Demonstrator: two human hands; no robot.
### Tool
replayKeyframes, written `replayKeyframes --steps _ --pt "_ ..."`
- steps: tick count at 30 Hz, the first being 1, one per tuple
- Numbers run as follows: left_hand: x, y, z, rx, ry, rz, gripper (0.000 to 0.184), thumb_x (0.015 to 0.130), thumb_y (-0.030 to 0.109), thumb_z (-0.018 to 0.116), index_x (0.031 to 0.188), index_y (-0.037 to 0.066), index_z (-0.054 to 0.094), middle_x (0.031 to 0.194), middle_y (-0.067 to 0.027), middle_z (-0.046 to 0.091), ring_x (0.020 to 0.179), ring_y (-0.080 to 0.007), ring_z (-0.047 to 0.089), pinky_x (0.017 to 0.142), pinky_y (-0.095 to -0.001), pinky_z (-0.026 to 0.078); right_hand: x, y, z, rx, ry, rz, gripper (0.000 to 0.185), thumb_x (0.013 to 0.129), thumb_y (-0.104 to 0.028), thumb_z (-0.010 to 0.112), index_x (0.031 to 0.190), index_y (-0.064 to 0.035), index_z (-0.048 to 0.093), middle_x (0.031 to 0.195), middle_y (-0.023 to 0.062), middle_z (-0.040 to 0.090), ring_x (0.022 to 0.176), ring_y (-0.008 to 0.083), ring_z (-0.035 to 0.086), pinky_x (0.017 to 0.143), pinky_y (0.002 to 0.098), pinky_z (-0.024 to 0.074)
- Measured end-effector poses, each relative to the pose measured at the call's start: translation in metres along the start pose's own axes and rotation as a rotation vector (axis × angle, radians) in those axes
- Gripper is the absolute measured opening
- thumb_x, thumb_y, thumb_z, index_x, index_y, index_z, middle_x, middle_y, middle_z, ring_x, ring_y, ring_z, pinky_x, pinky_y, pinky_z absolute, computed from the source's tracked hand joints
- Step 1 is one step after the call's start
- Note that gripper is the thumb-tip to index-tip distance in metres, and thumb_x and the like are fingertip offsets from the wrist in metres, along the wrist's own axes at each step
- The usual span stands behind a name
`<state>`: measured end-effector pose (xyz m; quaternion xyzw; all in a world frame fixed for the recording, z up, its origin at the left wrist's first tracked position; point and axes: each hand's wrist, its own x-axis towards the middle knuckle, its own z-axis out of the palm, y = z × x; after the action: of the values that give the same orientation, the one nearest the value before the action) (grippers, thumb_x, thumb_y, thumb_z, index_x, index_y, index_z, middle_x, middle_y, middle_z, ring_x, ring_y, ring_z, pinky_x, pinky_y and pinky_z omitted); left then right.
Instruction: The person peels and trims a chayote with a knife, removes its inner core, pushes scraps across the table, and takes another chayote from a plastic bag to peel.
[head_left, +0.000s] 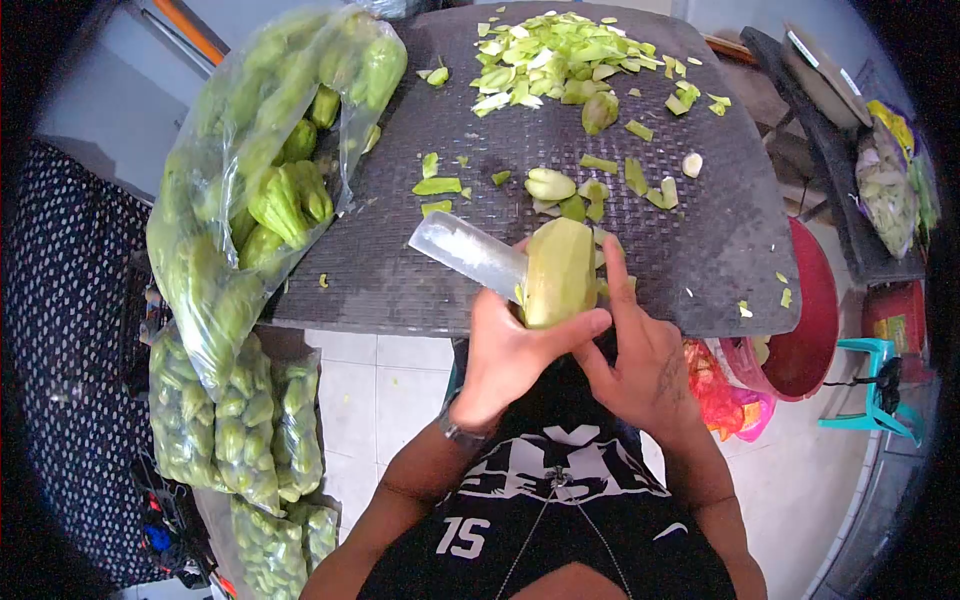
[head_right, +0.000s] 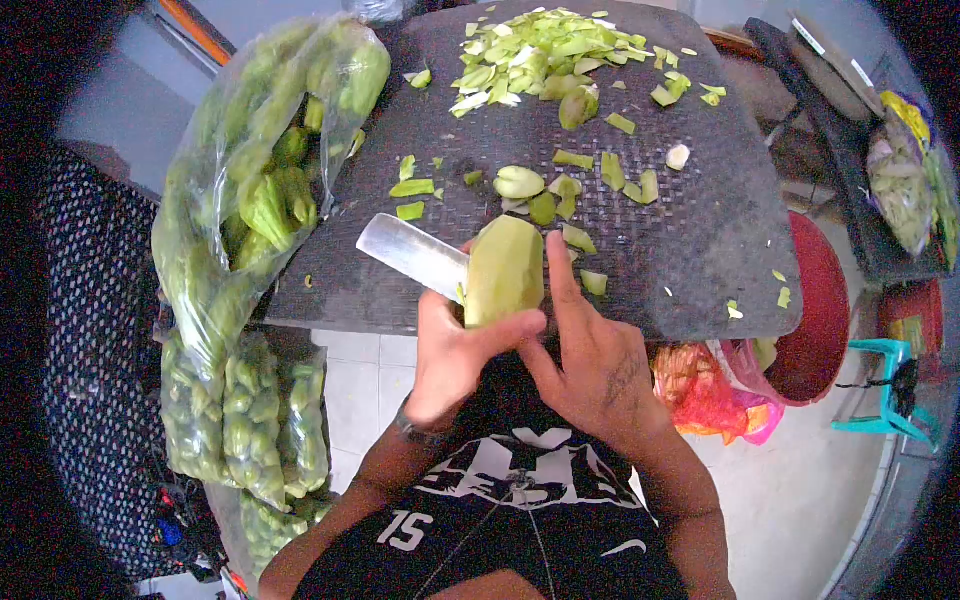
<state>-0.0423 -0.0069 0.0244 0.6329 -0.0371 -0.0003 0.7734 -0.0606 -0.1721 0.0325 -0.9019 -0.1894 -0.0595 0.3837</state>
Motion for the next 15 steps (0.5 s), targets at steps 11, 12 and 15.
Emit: replayKeyframes --steps 11,12,15 --pt "-0.006 -0.021 0.004 -0.187 -0.010 0.048 0.062 0.072 0.001 0.084 0.127 -0.004 0.056 0.110 -0.0092 0.069 0.097 -0.0158 0.068 0.087 -0.0316 0.054 0.015 0.013 -0.020 0.005 -0.063 -0.149 0.105 0.082 -0.026 0.081 0.163 -0.0116 0.016 0.102 0.0292 0.070 0.090 0.0473 0.070 0.075 0.0509 0.0583" --pt "-0.006 -0.020 0.002 -0.147 -0.025 0.059 0.062 0.072 0.001 0.084 0.127 -0.004 0.056 0.110 -0.0089 0.069 0.097 -0.0156 0.067 0.087 -0.0313 0.054 0.016 0.016 -0.021 0.031 -0.087 -0.142 0.104 0.081 -0.025 0.081 0.163 -0.0132 0.017 0.102 0.0295 0.070 0.091 0.0475 0.069 0.076 0.0509 0.0582" --pt "-0.006 -0.020 -0.002 -0.080 -0.055 0.072 0.062 0.071 0.002 0.085 0.126 -0.003 0.057 0.109 -0.0082 0.069 0.097 -0.0153 0.067 0.086 -0.0310 0.054 0.018 0.020 -0.020 0.112 -0.149 -0.094 0.100 0.081 -0.023 0.080 0.162 -0.0165 0.021 0.107 0.0301 0.070 0.096 0.0476 0.068 0.079 0.0508 0.0582"
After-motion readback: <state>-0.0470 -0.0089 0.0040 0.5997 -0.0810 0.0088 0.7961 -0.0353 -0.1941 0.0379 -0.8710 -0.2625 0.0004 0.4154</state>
